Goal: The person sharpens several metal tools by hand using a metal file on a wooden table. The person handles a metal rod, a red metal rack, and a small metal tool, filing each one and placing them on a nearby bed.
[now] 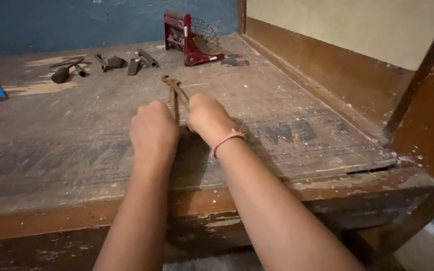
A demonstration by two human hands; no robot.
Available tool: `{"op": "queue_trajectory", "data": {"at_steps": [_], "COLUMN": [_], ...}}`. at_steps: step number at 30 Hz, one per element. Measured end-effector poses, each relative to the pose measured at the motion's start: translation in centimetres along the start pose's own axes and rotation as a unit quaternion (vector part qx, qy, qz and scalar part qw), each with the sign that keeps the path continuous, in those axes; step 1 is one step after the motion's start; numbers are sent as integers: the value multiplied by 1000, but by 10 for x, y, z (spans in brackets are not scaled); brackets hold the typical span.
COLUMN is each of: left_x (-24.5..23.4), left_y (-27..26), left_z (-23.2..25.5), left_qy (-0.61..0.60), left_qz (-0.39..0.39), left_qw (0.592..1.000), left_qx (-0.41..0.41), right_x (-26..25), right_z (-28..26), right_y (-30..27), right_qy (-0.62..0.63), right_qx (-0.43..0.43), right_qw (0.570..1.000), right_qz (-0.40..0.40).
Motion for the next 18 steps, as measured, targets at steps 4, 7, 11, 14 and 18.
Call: {"op": "queue_trajectory", "data": {"at_steps": [4,7,11,14,18], "left_x": [-5,-3,1,6,15], "left_y": [-2,1,6,10,14], "left_z": [-1,-4,-4,-6,-11], "left_qy": [7,12,28,32,27], "left_qz": [5,-20,-21,-16,-14], "left_qw": [1000,1000,999,999,1000], "left_qx": [6,-16,-7,-5,4], "right_x": [-2,-2,2,8,11], "right_z": [-7,-13,-18,-21,-25], "right_y": [-9,-10,-8,-7,-7], "right_qy": [-2,-14,-28,-44,-51], "right_qx": [20,15,18,5,-28], "right_qw": [1000,999,997,995,996], "right_qz": [-23,-39,-70,-94,-70]}}
Point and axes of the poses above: each hand's wrist, its own y-axis towards the middle knuckle, its own x-axis out of the palm, z = x × y, the point moved 6 cm from there along y, towards the middle knuckle, and after that the axes turned 5 degrees about -y, right-handed, at the moved point
